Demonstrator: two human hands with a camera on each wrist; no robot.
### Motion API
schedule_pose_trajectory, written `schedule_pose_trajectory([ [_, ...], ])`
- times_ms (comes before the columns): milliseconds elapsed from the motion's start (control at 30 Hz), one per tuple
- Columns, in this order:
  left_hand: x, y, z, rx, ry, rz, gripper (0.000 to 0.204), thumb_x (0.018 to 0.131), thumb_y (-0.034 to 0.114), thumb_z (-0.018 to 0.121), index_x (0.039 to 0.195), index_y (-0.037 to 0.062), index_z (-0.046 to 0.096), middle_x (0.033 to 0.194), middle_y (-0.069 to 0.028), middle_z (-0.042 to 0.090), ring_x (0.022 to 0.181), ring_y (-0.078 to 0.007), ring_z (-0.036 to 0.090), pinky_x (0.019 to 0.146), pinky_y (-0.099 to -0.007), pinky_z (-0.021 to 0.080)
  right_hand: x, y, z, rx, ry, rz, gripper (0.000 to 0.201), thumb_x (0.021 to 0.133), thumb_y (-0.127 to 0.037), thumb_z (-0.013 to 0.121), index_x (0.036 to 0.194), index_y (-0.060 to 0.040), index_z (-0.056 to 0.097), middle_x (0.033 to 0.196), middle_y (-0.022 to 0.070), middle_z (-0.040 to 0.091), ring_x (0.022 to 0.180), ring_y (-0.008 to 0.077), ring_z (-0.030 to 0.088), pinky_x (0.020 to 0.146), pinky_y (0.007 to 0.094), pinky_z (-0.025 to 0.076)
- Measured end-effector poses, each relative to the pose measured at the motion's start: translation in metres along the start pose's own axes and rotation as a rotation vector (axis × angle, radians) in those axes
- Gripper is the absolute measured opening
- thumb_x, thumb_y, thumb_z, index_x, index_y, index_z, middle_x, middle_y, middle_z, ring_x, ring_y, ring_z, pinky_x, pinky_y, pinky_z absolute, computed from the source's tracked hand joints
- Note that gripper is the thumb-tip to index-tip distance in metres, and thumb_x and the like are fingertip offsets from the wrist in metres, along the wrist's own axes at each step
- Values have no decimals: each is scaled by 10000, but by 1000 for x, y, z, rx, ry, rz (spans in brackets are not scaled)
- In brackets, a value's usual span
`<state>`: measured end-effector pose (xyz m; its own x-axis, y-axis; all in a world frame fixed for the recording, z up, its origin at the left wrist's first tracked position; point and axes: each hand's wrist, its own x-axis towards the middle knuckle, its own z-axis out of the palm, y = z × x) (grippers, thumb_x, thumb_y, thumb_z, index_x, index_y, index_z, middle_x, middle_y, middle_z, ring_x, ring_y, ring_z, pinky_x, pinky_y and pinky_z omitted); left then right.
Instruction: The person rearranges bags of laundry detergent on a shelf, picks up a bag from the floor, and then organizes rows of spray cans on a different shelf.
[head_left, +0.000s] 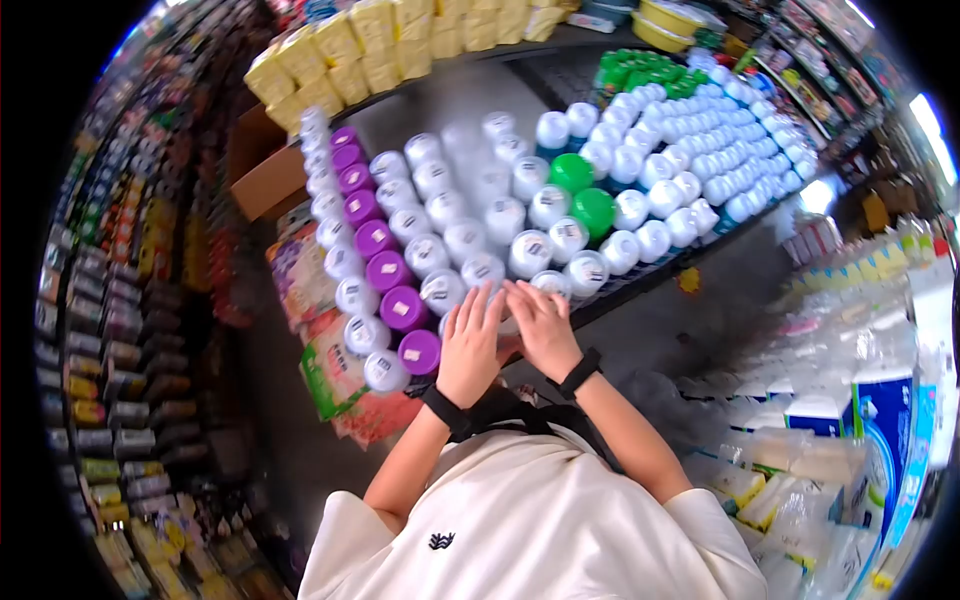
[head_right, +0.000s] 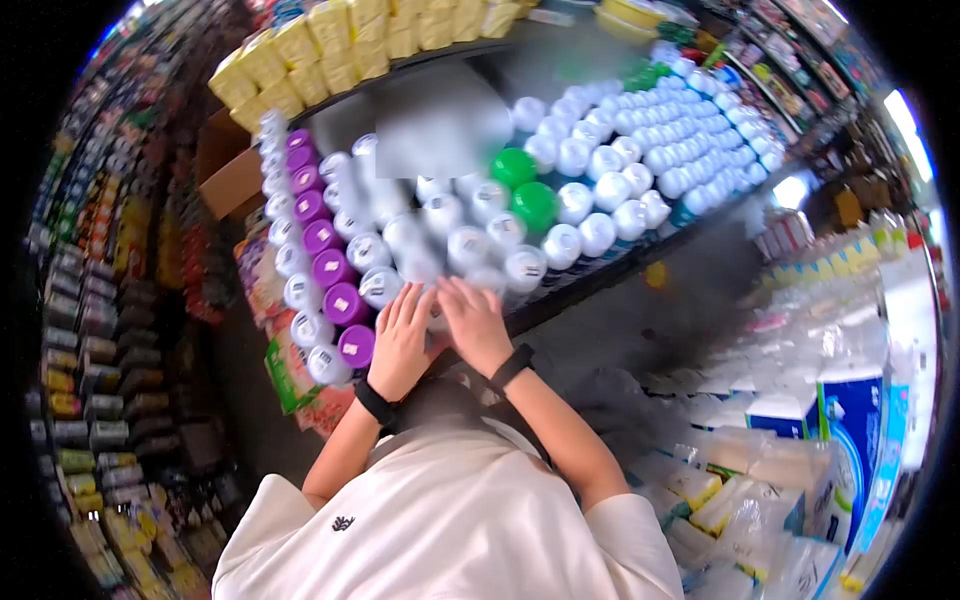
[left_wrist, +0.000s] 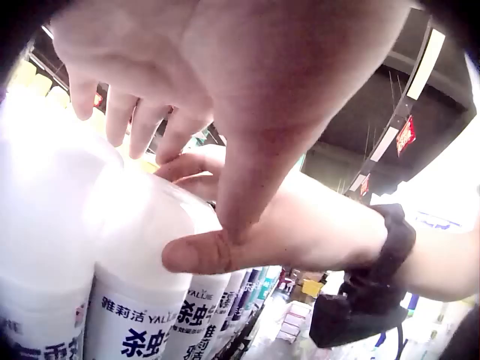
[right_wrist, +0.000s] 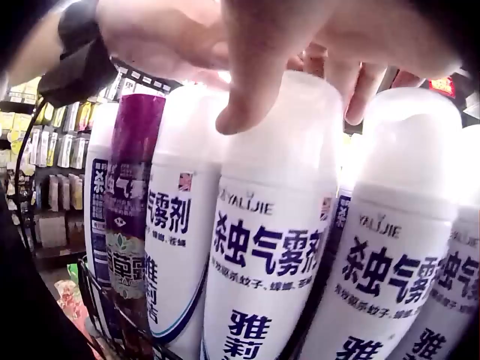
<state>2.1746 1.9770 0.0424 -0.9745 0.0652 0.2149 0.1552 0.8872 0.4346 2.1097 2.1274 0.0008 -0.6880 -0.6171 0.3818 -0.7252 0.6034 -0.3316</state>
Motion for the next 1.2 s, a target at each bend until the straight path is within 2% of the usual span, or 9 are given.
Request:
schedule_pose_trajectory([
  [33, 2, 0, 4, -14, -1, 13, 754, 759, 214, 742, 1405, 69, 381, 1470, -148, 357, 1363, -321, 336, 1089, -453, 284, 1, 2, -9, -42, -19, -26, 490, 779, -99, 618, 1253, -87, 494, 1375, 57, 487, 1272, 255, 434, 993, 466, 333],
  [67, 3, -1, 9, -15, 8, 7, 752, 770, 239, 731, 1413, 74, 378, 1473, -133, 368, 1364, -305, 345, 1093, -445, 279, 1, 3, -20, -39, -25, -9, 532, 747, -122, 681, 1249, -118, 505, 1379, 59, 470, 1260, 285, 429, 989, 470, 341],
  [200, 13, -2, 13, 52, -12, 73, 746, 751, 279, 740, 1386, 68, 411, 1436, -112, 426, 1360, -276, 358, 1079, -467, 298, -1, 26, -49, -32, -10, 211, 720, 645, -237, 817, 1282, -146, 496, 1386, 54, 426, 1218, 277, 416, 971, 452, 323],
  [400, 22, -1, 22, 107, 4, 95, 614, 748, 214, 731, 1296, 60, 501, 1312, -88, 528, 1321, -267, 398, 1076, -442, 299, -8, 44, -49, -147, -44, 129, 737, 646, -276, 817, 1302, -172, 496, 1318, 26, 503, 1225, 257, 417, 962, 433, 315],
  [567, 22, -6, 25, 51, 56, 125, 609, 719, 212, 756, 1254, 56, 511, 1254, -95, 553, 1297, -276, 419, 1057, -466, 317, 1, 41, -36, -135, -49, 100, 698, 646, -204, 804, 1282, -190, 519, 1247, 27, 540, 1223, 255, 421, 968, 443, 294],
  [733, 22, -8, 28, 45, 83, 132, 607, 714, 191, 755, 1251, 52, 510, 1254, -101, 551, 1288, -284, 424, 1053, -465, 321, 4, 41, -34, -63, -41, 133, 628, 649, -146, 783, 1235, -176, 559, 1221, 27, 556, 1203, 261, 426, 983, 440, 272],
  [933, 21, -9, 27, 19, 87, 144, 620, 702, 177, 755, 1255, 47, 507, 1258, -107, 546, 1288, -289, 421, 1049, -462, 325, 6, 38, -38, -23, -94, 95, 608, 636, -156, 792, 1205, -205, 585, 1227, 1, 562, 1192, 256, 429, 987, 437, 270],
  [1033, 21, -8, 24, 17, 73, 133, 557, 752, 185, 718, 1255, 46, 524, 1256, -109, 561, 1293, -287, 426, 1065, -444, 311, 4, 40, -33, -23, -76, 107, 611, 631, -160, 796, 1202, -212, 587, 1233, -10, 562, 1181, 255, 433, 985, 434, 273],
  [1200, 21, -10, 27, 40, 80, 138, 601, 727, 203, 741, 1262, 48, 516, 1257, -106, 550, 1290, -282, 422, 1061, -451, 315, 8, 44, -38, -48, -80, 116, 600, 641, -185, 797, 1203, -189, 585, 1216, -10, 566, 1162, 254, 438, 985, 428, 278],
])
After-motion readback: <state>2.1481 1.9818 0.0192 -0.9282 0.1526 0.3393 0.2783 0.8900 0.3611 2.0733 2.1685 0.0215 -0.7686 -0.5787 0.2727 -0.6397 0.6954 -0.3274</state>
